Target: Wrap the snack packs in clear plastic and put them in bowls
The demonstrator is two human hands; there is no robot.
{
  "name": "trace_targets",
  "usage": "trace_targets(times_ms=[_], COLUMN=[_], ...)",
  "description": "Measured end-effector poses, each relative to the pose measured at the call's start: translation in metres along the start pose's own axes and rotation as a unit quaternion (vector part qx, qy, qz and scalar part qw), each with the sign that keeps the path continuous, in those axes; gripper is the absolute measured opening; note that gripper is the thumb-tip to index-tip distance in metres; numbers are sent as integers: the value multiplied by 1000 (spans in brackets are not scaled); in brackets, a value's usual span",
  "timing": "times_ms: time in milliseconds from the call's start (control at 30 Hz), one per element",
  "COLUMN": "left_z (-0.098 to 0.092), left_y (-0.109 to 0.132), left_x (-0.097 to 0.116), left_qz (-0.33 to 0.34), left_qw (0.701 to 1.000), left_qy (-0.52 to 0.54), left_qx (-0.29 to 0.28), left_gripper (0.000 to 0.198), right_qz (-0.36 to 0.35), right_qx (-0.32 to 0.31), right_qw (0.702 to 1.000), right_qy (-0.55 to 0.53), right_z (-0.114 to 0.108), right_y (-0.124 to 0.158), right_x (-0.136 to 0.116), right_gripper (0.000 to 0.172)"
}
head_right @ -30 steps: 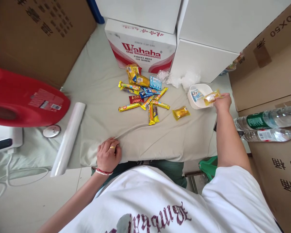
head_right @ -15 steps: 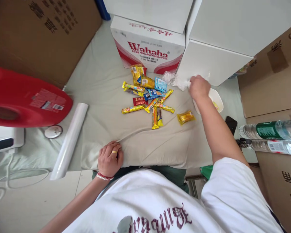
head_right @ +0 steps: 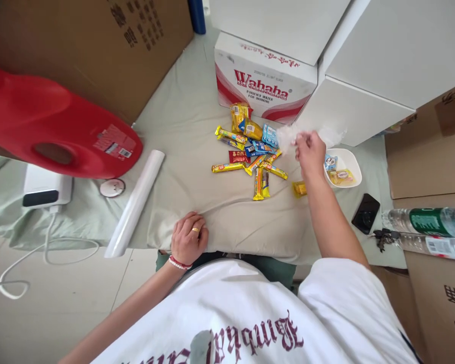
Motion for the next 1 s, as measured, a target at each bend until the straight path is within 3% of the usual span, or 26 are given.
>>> trace_targets(times_ms=[100,200,267,367,467,533,700,867,933,1000], left_z=[-6,-8,-5,5,15,18,13,8,7,4], left_y=[-1,-12,-25,-43,-52,-50,-36,-28,-26,-24], left_x=[1,15,35,72,101,106,87,66,63,63], left_qz=[-41,-137,-211,-284,-333,-360,-400,-406,-402,-385], left_qw=[998,968,907,799,664,609,600,580,619,703], left_qy=[42,207,351,496,600,633,656,685,657,587], left_qx=[28,-29,-97,-186,-298,-314,-223,-173,-151,-116], left_gripper=[8,20,30,51,79,81,53,46,44,41], right_qz=[146,215,235,233,188,169,225,275,295,315], right_qx=[-17,-19,-16,-56,-126,-127,-47,-11,-3,-11], right_qw=[963,931,923,925,934,938,915,884,858,823], right_qy=[-225,-295,-303,-296,-277,-274,-331,-379,-421,-472], right_z=[-21,-22,-15,0,8,7,0,9,12,14], right_y=[98,188,232,268,276,272,259,265,269,271], right_x=[-1,-4,-9,-19,-29,-31,-19,-12,-15,-19], right_gripper=[33,40,39,35,33,33,35,39,40,40])
Point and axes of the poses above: each hand's wrist, its own y-axis away from the middle knuckle, its own z-axis out of the palm, x = y × z, the point moved 1 cm from there along -y, towards the middle knuckle, and after that the axes turned 1 degree about -y, right-handed, at the moved point
